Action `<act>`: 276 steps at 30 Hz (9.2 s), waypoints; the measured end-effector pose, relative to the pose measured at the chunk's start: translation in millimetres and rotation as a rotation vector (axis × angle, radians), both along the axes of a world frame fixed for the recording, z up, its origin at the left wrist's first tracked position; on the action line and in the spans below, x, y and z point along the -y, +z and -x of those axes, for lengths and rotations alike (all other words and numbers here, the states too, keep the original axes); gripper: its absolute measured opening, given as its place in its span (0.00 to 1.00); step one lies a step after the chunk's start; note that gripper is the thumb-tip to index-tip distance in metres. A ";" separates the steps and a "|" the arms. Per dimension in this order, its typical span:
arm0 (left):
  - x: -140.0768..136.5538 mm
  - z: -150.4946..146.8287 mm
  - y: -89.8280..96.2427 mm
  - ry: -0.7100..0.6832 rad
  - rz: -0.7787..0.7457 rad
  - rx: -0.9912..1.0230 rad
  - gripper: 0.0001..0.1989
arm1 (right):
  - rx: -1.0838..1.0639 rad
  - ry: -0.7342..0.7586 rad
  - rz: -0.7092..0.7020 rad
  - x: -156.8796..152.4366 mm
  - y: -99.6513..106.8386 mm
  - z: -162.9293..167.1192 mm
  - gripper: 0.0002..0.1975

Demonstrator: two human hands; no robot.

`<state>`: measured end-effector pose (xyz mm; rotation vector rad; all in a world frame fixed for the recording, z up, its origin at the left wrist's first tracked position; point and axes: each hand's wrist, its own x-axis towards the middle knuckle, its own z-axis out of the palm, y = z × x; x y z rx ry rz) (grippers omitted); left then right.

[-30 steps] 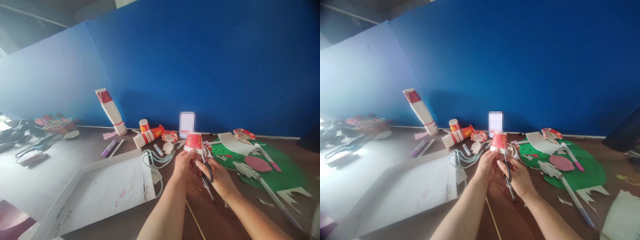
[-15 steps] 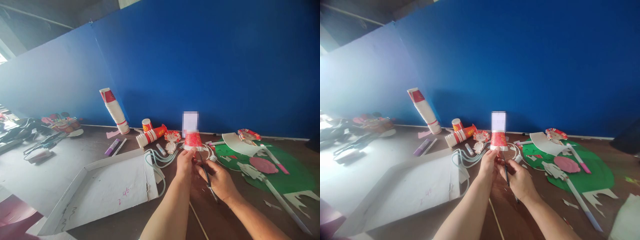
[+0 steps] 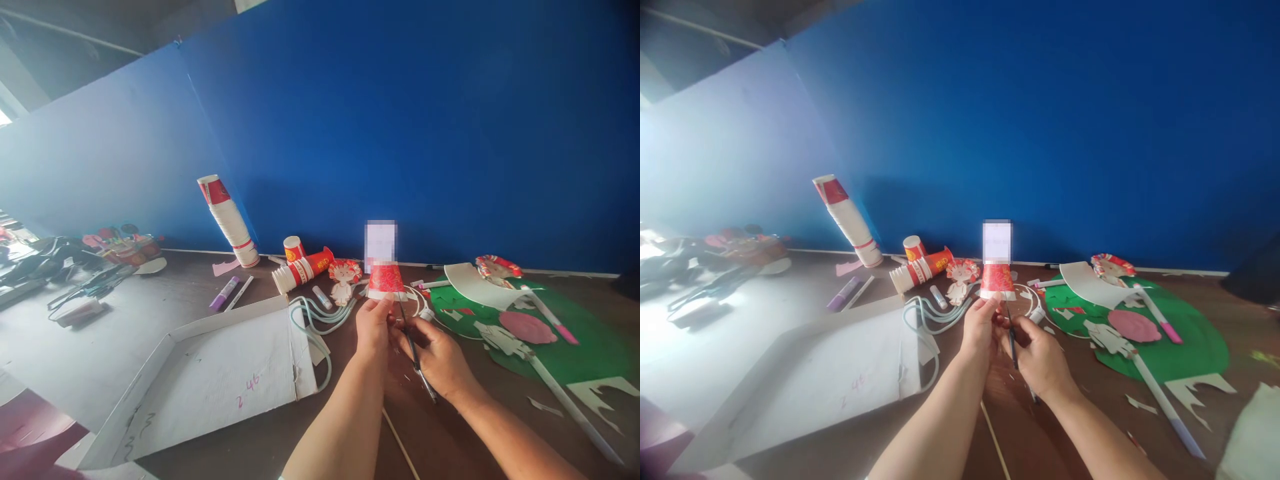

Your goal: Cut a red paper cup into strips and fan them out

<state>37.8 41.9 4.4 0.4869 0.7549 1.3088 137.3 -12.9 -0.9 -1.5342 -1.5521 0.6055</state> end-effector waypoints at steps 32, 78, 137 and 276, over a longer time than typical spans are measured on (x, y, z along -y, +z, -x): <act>3.3 -2.4 -0.9 -0.061 -0.025 -0.076 0.19 | -0.030 -0.005 0.025 0.8 2.0 -3.3 0.14; 11.6 -5.0 2.8 -0.172 0.025 0.064 0.19 | -0.060 -0.036 -0.022 -0.6 13.9 -9.1 0.16; 17.5 -10.5 2.6 -0.205 -0.191 -0.346 0.22 | -0.738 -0.191 0.052 -12.3 3.8 -24.5 0.18; 32.4 2.5 -16.2 -0.509 -0.300 -0.410 0.17 | -1.209 0.104 0.221 22.5 18.2 -71.3 0.21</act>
